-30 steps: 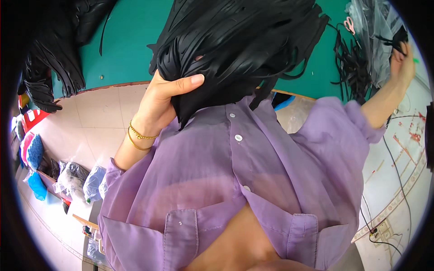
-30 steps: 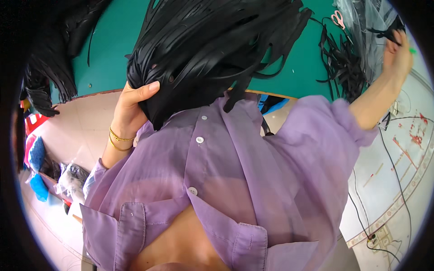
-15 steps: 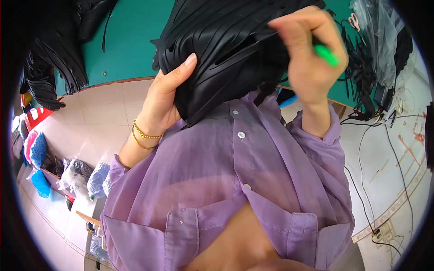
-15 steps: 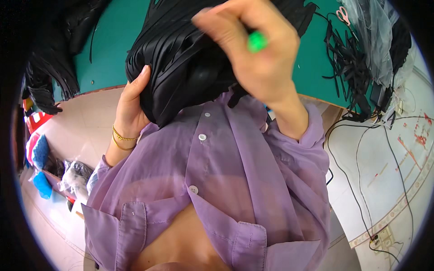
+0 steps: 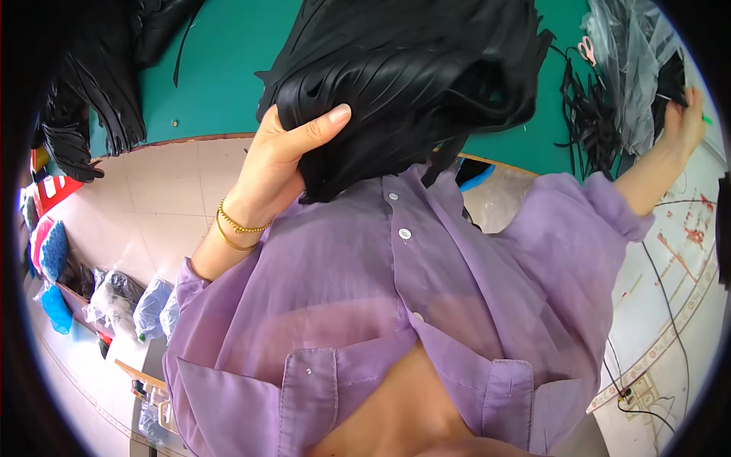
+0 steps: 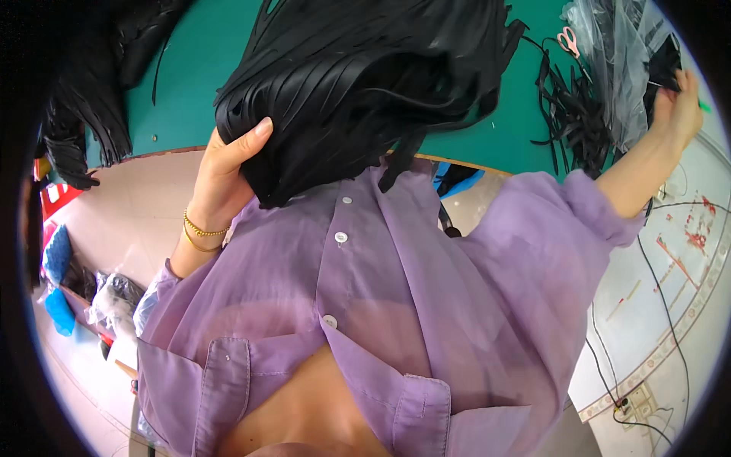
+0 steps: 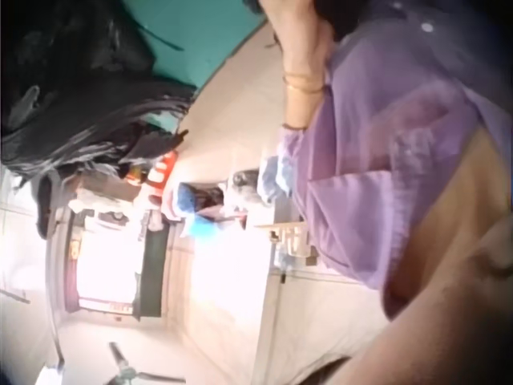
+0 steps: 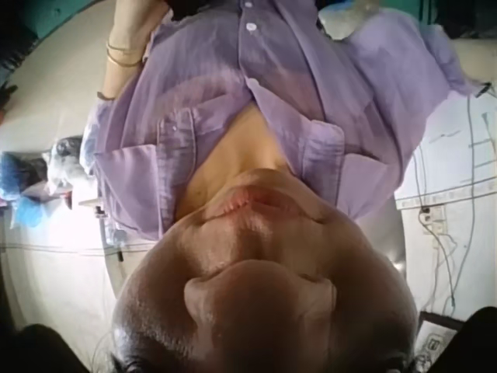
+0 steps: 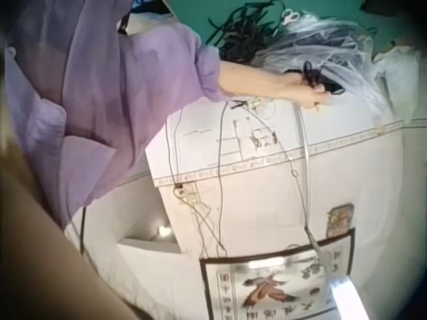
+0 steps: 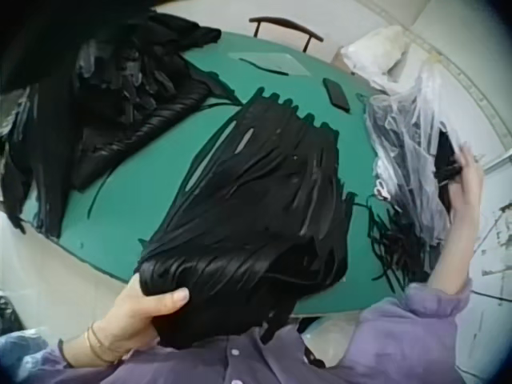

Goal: The person picks up pre-cut sheets from a table and removes cutouts from the slits using a pointed tool and fingers.

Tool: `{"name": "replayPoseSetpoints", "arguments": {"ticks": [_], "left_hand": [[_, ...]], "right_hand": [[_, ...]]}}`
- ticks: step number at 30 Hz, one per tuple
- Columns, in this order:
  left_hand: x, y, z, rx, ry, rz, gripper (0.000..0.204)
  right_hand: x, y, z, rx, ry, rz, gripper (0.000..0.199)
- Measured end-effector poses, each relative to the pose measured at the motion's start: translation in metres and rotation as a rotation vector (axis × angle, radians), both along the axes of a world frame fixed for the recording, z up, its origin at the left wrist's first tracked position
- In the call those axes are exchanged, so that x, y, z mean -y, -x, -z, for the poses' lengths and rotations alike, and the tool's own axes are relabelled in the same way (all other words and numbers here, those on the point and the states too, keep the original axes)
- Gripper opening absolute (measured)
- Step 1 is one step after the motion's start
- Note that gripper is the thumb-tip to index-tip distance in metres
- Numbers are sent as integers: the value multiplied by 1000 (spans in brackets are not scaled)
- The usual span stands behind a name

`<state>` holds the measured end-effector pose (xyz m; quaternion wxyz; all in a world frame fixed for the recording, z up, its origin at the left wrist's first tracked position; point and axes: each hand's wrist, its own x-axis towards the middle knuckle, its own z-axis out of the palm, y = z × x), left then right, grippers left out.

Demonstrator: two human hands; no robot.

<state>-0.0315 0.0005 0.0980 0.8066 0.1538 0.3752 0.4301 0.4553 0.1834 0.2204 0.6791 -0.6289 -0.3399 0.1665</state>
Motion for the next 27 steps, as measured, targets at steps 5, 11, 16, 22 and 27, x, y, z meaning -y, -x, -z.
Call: {"name": "replayPoseSetpoints", "arguments": {"ticks": [5,11,16,22,27], "left_hand": [[5,1,-9,-36,-105,63,25],[5,4,-9,163,-44,79,33],[9,6,4,248,17,-51,47],[5,14,8,316,116,-93,42],[-1,18,17,314,166,-56,36]], "right_hand": [[106,207,32,500,231,-712,16],[142,289,86,669,-160,-1093,19],[112,251,92,299,-234,-721,19],[20,64,54,-590,-168,-723,12],[-7,-105,29,-382,-173,-651,18]]}}
